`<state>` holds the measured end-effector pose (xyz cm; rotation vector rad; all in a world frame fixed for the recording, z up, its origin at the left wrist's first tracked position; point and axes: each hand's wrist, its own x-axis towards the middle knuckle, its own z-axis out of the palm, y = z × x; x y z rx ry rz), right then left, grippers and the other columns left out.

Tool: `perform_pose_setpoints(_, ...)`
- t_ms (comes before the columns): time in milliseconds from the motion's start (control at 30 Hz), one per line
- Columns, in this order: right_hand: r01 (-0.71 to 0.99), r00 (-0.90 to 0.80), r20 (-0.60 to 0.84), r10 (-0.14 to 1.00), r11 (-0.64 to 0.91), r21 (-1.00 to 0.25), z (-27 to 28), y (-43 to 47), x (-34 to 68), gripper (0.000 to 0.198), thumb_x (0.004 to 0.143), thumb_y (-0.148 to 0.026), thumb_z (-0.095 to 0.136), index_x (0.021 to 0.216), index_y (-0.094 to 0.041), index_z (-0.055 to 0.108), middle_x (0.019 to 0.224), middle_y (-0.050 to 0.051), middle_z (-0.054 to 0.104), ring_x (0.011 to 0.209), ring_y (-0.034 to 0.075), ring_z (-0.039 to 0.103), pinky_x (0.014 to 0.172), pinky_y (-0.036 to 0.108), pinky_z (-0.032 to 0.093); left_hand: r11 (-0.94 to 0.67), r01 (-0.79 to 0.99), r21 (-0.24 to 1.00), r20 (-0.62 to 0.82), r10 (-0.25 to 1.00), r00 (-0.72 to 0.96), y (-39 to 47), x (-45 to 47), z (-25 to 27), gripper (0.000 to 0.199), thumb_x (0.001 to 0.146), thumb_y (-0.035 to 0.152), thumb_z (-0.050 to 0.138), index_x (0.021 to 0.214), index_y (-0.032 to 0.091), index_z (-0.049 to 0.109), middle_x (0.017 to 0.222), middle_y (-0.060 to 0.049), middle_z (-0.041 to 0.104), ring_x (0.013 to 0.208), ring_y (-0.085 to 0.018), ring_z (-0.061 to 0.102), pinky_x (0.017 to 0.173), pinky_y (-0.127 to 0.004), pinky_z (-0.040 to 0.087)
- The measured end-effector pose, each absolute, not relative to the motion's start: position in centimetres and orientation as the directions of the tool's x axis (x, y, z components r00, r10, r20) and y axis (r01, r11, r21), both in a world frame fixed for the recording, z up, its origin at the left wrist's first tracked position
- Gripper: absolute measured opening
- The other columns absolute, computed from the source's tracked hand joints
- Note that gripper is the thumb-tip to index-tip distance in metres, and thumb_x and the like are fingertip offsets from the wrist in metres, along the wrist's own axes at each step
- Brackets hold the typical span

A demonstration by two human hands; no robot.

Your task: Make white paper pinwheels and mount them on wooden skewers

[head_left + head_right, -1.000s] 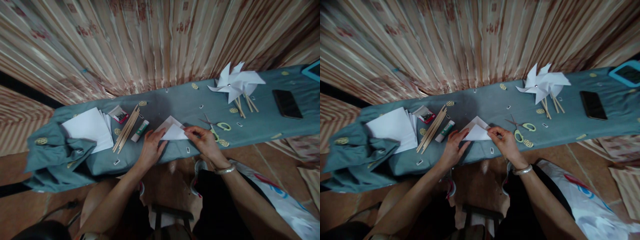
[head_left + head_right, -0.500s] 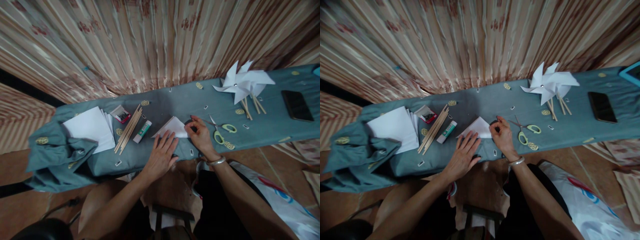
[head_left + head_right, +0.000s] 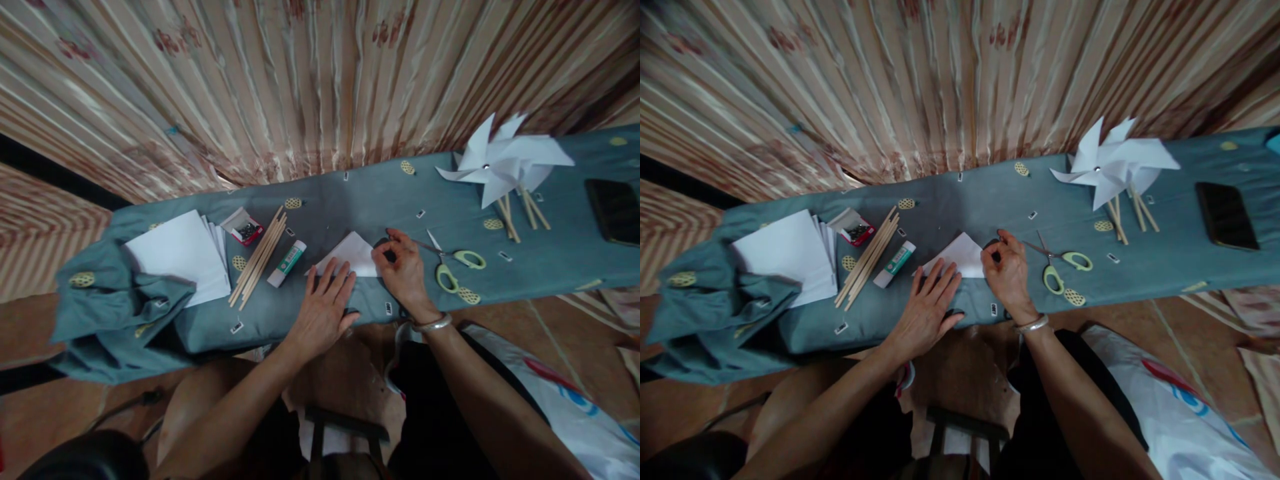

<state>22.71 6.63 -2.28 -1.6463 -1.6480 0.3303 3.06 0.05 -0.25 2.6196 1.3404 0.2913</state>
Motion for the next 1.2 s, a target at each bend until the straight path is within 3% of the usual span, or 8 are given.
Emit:
perform_pose_setpoints(733, 0.794, 0.094, 0.379, 0.921, 0.160, -0.586, -2.00, 6.78, 22.35, 0.014, 0.083, -0.024, 0.055, 0.078, -0.019, 0.067, 0.118, 0.017, 0.067, 0.116, 0.031, 0.059, 0.100, 0.051, 0.043, -0.565, 0.795, 0.223, 0.045, 0.820, 0.570, 0.50, 3.14, -0.51, 0.070, 0.094, 0.050, 0.048, 0.149, 0.009, 0.032, 0.158, -0.019, 0.033, 0.150, -0.035, 0.018, 0.119, -0.061, 0.016)
perform_pose_setpoints(1200, 0.838, 0.022, 0.368, 0.929, 0.184, -0.514, -2.24, 6.42, 22.91, 0.017, 0.089, -0.028, 0.055, 0.090, -0.017, 0.067, 0.126, 0.018, 0.064, 0.118, 0.032, 0.056, 0.102, 0.051, 0.042, -0.556, 0.801, 0.225, 0.032, 0.825, 0.564, 0.54, 3.18, -0.25, 0.068, 0.094, 0.052, 0.047, 0.147, 0.010, 0.037, 0.156, -0.017, 0.036, 0.148, -0.036, 0.023, 0.118, -0.062, 0.020)
